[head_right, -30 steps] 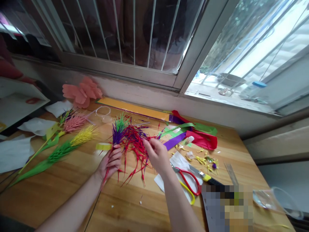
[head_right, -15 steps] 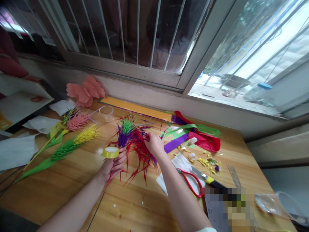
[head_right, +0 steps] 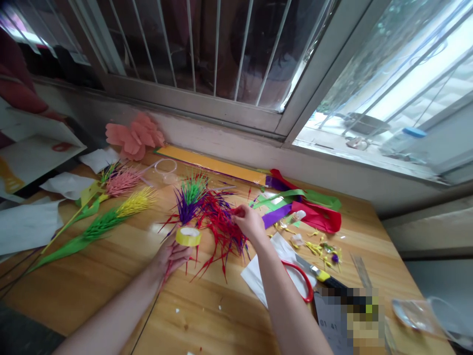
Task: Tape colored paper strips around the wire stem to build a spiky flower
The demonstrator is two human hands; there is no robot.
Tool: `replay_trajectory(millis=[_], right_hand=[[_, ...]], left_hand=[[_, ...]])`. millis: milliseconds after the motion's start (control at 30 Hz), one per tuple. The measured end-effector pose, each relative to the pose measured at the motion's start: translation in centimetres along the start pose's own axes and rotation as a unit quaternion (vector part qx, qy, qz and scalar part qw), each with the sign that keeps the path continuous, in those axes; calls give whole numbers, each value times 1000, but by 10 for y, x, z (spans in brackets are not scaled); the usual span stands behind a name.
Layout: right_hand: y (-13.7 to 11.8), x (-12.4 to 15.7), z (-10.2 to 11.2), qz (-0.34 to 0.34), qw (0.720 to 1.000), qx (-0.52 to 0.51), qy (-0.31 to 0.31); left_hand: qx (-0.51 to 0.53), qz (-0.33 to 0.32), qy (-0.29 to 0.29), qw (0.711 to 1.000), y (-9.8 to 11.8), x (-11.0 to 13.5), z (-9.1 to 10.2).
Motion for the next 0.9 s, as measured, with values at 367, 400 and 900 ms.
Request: replay_trajectory(millis=[367,400,900], right_hand=[[15,16,7,83,996,-21,-6],[13,17,9,97,995,-12,-4],[-24,10,-13,309,947,53,-72]], left_hand=[[260,54,-108,958,6,12,-16],[271,69,-120,953,5,13,-18],[203,128,-96,966,-5,11,-17]])
Point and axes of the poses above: each hand's wrist, its own x-axis away from the middle knuckle, its own z-axis out of the back of the hand, y = z × x, the point moved 6 cm from there along -x, towards the middle knuckle, and after that the axes turned 10 degrees about y, right-handed, at the moved point
